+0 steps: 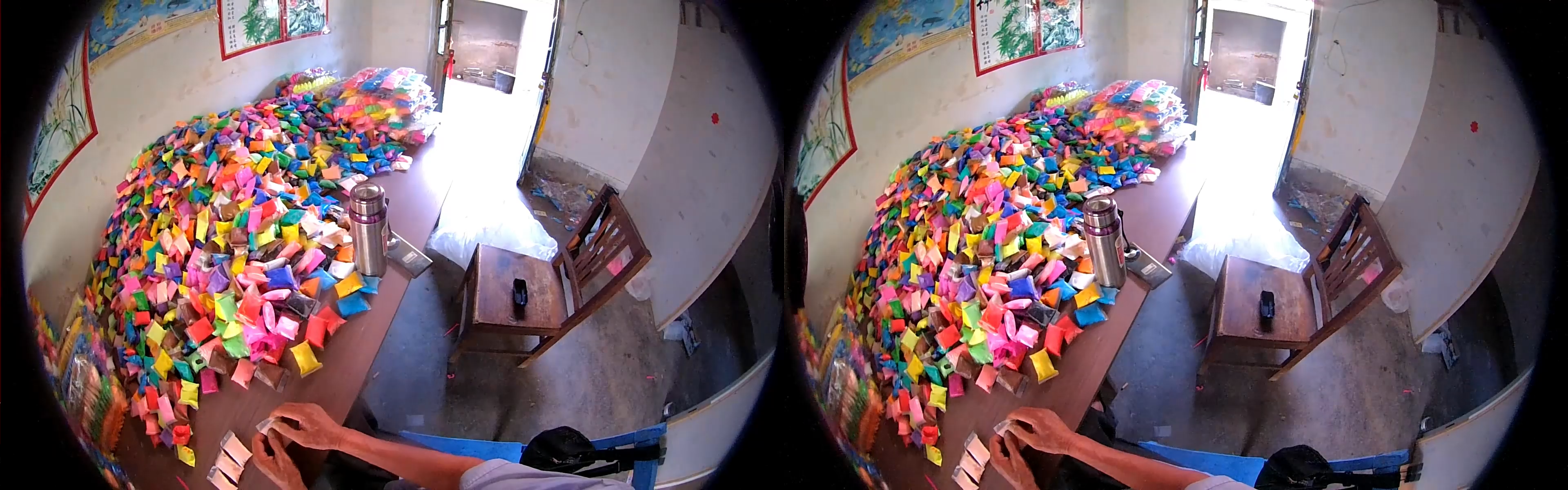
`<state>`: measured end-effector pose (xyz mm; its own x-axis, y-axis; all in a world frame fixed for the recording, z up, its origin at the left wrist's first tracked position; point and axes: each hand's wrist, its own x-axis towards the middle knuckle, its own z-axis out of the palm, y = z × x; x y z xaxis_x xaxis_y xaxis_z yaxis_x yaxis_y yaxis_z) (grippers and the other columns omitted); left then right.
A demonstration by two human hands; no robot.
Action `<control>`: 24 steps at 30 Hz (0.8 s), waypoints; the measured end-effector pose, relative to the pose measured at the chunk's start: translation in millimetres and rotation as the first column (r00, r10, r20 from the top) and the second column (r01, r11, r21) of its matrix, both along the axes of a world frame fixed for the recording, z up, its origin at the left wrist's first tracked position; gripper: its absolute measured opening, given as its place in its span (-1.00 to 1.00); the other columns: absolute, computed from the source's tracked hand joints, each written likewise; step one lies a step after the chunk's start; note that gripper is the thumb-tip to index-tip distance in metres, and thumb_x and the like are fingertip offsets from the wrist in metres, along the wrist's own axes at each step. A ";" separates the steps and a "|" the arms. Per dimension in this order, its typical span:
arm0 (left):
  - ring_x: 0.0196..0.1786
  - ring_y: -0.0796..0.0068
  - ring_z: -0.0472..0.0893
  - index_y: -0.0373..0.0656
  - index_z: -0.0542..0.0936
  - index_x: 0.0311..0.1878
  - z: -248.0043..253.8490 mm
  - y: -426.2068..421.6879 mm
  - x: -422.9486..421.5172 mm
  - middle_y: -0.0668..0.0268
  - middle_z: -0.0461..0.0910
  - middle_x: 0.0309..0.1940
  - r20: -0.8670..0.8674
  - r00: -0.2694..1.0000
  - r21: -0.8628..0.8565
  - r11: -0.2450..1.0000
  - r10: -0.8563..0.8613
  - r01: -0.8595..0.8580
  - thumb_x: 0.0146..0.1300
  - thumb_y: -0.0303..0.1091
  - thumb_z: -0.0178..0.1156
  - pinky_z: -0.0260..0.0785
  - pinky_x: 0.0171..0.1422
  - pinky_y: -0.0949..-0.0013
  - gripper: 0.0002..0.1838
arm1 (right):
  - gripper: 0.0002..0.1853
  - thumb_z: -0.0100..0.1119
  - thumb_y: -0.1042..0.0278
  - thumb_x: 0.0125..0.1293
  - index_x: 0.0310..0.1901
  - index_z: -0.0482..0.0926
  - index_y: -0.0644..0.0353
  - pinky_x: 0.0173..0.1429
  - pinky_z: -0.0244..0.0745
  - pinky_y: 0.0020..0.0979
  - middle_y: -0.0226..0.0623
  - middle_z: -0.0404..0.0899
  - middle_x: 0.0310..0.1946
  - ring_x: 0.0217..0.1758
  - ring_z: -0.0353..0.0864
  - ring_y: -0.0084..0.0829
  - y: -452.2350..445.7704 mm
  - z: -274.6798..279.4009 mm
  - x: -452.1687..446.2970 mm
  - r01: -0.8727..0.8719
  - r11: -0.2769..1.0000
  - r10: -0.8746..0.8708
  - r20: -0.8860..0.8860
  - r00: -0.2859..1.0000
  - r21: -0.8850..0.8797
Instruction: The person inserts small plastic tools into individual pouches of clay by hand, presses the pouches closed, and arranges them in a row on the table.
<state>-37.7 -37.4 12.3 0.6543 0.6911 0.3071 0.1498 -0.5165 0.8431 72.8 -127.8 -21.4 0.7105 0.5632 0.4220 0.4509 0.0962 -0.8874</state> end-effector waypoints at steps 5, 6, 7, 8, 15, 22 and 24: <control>-0.15 0.14 0.66 -0.32 0.67 0.07 -16.0 9.5 0.2 0.02 0.71 -0.14 -0.016 1.000 0.013 1.000 0.001 -0.001 0.56 0.00 0.24 0.56 -0.04 0.15 -0.53 | -0.81 0.24 0.34 0.47 -0.03 0.64 0.28 -0.02 0.61 -0.15 -0.08 0.70 -0.13 -0.06 0.72 -0.03 -0.1 -0.6 1.5 -0.043 0.998 0.042 -0.022 0.999 -0.037; -0.15 0.14 0.66 -0.32 0.67 0.07 -20.9 11.1 0.4 0.02 0.71 -0.14 -0.015 1.000 0.012 1.000 0.000 0.001 0.56 0.00 0.24 0.56 -0.04 0.15 -0.53 | -0.81 0.24 0.34 0.47 -0.03 0.64 0.28 -0.02 0.61 -0.15 -0.08 0.70 -0.13 -0.06 0.72 -0.03 -0.2 -0.8 1.2 -0.041 0.998 0.041 -0.021 0.999 -0.037; -0.13 0.14 0.66 -0.32 0.67 0.07 -27.9 14.0 -0.1 0.02 0.71 -0.12 0.010 1.000 0.021 1.000 0.002 -0.002 0.56 0.00 0.24 0.56 -0.03 0.15 -0.53 | -0.82 0.24 0.34 0.47 -0.04 0.64 0.27 -0.02 0.60 -0.15 -0.10 0.70 -0.13 -0.06 0.72 -0.04 0.2 -1.0 0.5 -0.041 0.999 0.041 -0.028 0.999 -0.023; -0.12 0.13 0.66 -0.31 0.68 0.08 -32.4 15.8 -0.6 0.01 0.71 -0.10 0.034 0.999 0.030 1.000 0.005 -0.006 0.56 0.00 0.24 0.56 -0.01 0.14 -0.54 | -0.82 0.24 0.34 0.47 -0.06 0.63 0.26 -0.02 0.60 -0.15 -0.11 0.70 -0.13 -0.05 0.72 -0.04 0.7 -1.0 -0.4 -0.042 0.999 0.041 -0.034 0.999 -0.009; -0.08 0.08 0.69 -0.27 0.71 0.09 -31.0 18.0 -5.1 0.04 0.73 -0.06 -0.122 0.990 0.062 0.996 0.066 -0.059 0.59 0.10 0.15 0.57 -0.01 0.11 -0.47 | -0.73 0.19 0.22 0.52 0.03 0.63 0.25 0.06 0.61 -0.17 -0.07 0.70 -0.08 0.00 0.72 -0.03 0.8 2.0 -1.0 -0.046 0.997 0.045 -0.018 0.999 -0.057; 0.01 0.06 0.70 -0.29 0.70 0.15 -19.7 11.5 -0.3 0.01 0.73 0.04 0.001 1.000 -0.058 0.998 0.016 -0.016 0.57 0.10 0.17 0.59 0.07 0.09 -0.45 | -0.80 0.32 0.20 0.42 -0.08 0.74 0.11 -0.14 0.67 -0.13 -0.13 0.76 -0.21 -0.19 0.79 -0.14 2.1 -3.1 0.9 0.040 0.998 -0.038 0.045 0.998 -0.041; 0.03 0.03 0.70 -0.29 0.68 0.18 -13.4 10.3 -2.7 0.00 0.72 0.06 0.001 1.000 -0.093 0.996 0.000 0.000 0.57 0.09 0.17 0.58 0.08 0.09 -0.45 | -0.77 0.19 0.32 0.55 0.08 0.62 0.26 0.07 0.61 -0.24 -0.06 0.71 -0.08 0.00 0.74 -0.14 10.1 -24.0 6.3 -0.105 0.993 0.098 -0.127 0.987 -0.052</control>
<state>-40.4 -27.0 -1.1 0.6538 0.7167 0.2425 0.1490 -0.4362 0.8874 79.2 -117.8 -45.4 0.6932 0.6562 0.2983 0.3276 0.0818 -0.9413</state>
